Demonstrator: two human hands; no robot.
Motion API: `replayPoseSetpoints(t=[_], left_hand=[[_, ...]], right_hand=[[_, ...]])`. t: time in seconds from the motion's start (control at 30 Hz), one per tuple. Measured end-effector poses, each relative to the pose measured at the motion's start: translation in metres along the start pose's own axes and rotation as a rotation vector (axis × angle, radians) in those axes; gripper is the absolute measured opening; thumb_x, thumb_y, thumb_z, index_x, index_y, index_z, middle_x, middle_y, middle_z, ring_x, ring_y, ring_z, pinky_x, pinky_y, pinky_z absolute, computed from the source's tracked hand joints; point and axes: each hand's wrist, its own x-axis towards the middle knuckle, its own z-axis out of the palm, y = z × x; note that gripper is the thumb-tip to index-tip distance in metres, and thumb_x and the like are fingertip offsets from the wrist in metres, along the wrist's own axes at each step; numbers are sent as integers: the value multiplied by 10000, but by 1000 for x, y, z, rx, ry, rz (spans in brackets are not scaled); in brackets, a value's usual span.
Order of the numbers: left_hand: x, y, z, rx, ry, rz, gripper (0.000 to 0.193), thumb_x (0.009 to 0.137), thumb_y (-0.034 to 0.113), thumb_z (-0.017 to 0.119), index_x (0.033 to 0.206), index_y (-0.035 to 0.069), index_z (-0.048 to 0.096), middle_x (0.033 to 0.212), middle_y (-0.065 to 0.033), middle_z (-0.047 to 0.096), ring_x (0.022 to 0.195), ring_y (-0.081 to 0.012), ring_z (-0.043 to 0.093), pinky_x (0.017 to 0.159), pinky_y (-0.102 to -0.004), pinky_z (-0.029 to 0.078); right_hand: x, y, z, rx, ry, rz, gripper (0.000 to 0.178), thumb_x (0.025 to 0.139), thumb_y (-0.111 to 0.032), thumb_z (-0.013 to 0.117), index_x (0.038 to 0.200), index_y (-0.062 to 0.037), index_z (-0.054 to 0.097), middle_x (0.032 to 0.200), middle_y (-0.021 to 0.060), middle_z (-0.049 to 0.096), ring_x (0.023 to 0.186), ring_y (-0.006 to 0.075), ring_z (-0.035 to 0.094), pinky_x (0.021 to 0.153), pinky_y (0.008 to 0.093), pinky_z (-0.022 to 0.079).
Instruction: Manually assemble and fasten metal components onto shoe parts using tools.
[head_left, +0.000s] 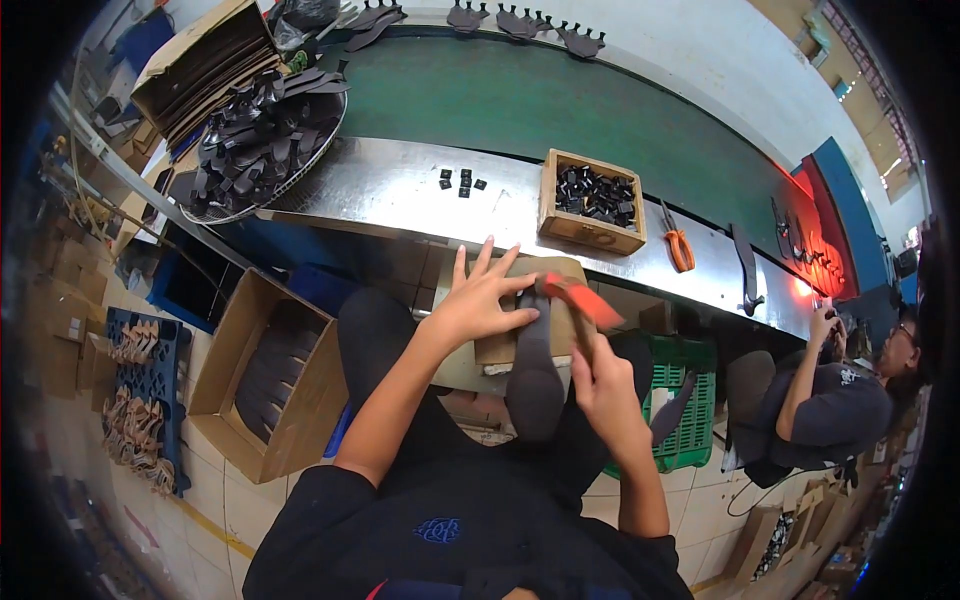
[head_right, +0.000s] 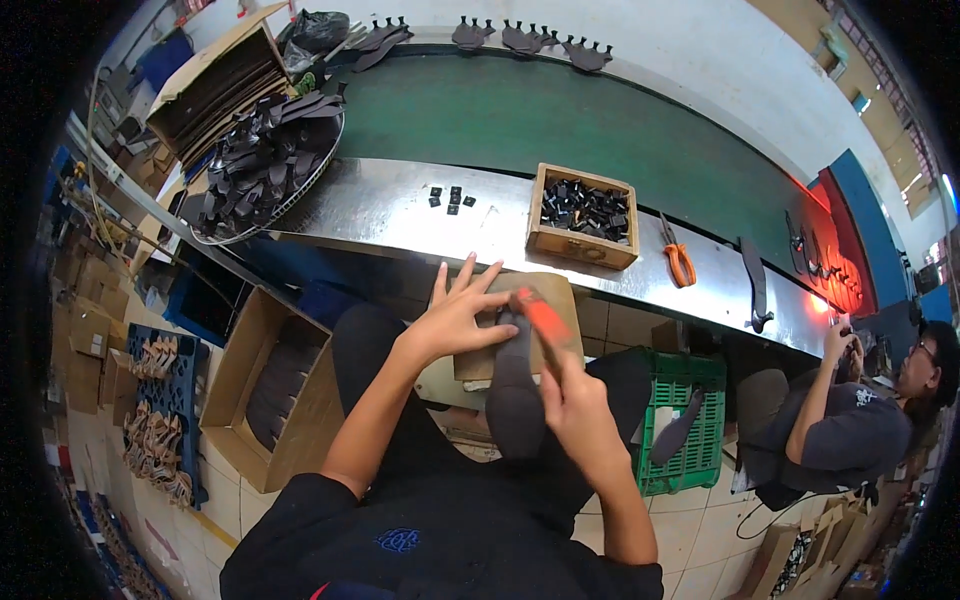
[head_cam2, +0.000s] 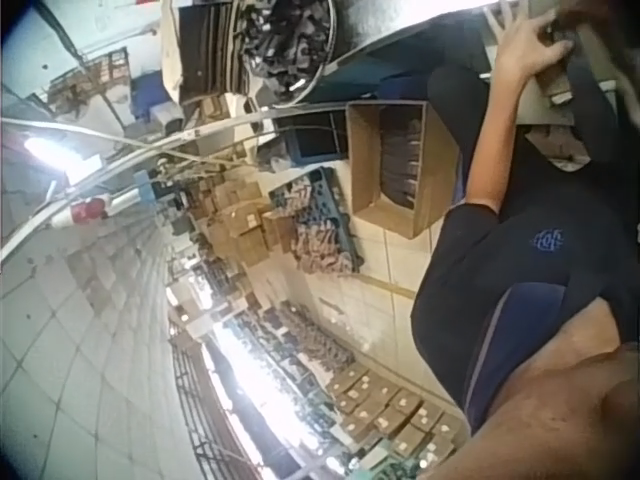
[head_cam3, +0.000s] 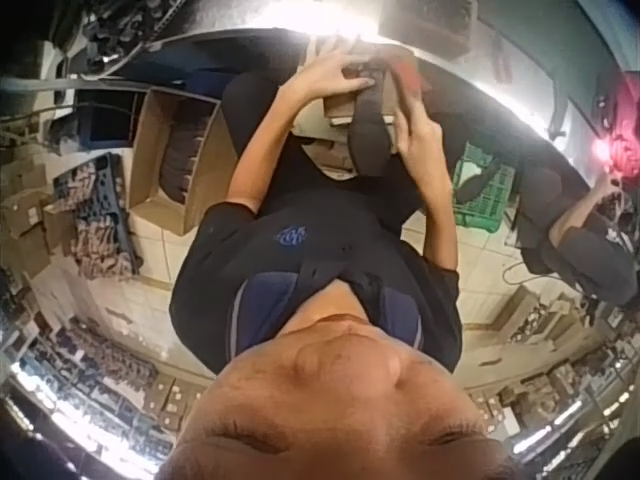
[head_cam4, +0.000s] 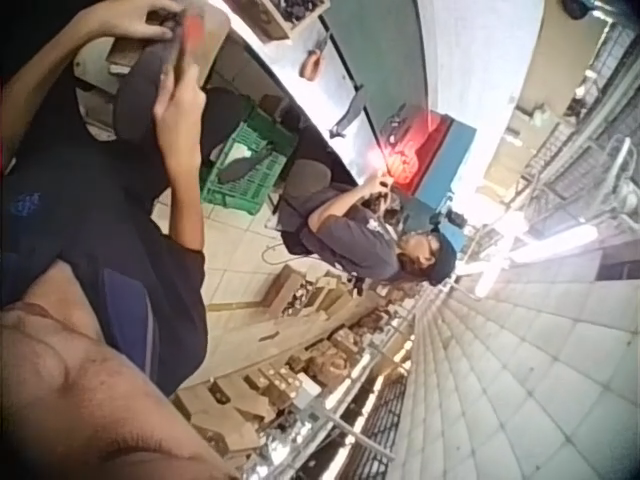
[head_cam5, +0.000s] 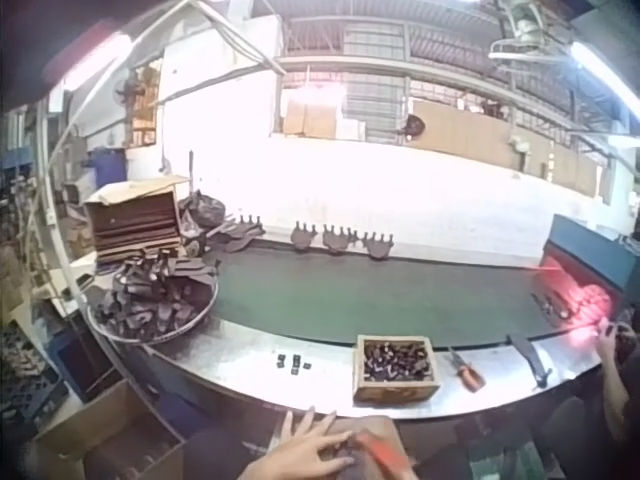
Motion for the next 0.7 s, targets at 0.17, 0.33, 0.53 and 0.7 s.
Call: replayPoseSetpoints(t=[0.17, 0.33, 0.53, 0.7], left_hand=[[-1, 5, -10, 64, 86, 3, 443, 865, 475, 679, 1258, 270, 691, 1448, -130, 529, 1433, -377, 356, 1133, -727, 75], [3, 9, -23, -64, 387, 188, 318, 913, 288, 695, 1184, 123, 701, 1136, -82, 712, 1188, -241, 625, 1069, -450, 416], [29, -44, -221, -24, 1036, 11, 253, 931, 225, 665, 1056, 5, 675, 949, -189, 679, 884, -348, 660, 794, -416, 504], [42, -144, -362, 428, 1319, -435, 460, 979, 423, 561, 1046, -13, 689, 1003, -224, 673, 968, -423, 638, 839, -490, 487]], right_hand=[[-20, -26, -44, 253, 119, 170, 242, 1006, -174, 586, 1140, 27, 594, 656, 109, 577, 495, 153, 551, 461, 306, 424], [-51, 3, -58, 902, 370, 221, 247, 1034, -234, 563, 1051, 10, 594, 617, 7, 478, 429, 73, 442, 366, 244, 355], [-96, 96, -15, 816, 342, 488, 319, 1075, -338, 470, 1175, -38, 515, 593, -7, 389, 347, 81, 356, 294, 247, 335], [-121, 94, 23, 834, 355, 804, 396, 1031, -345, 585, 1207, 9, 597, 654, -25, 458, 452, 71, 395, 406, 260, 357]])
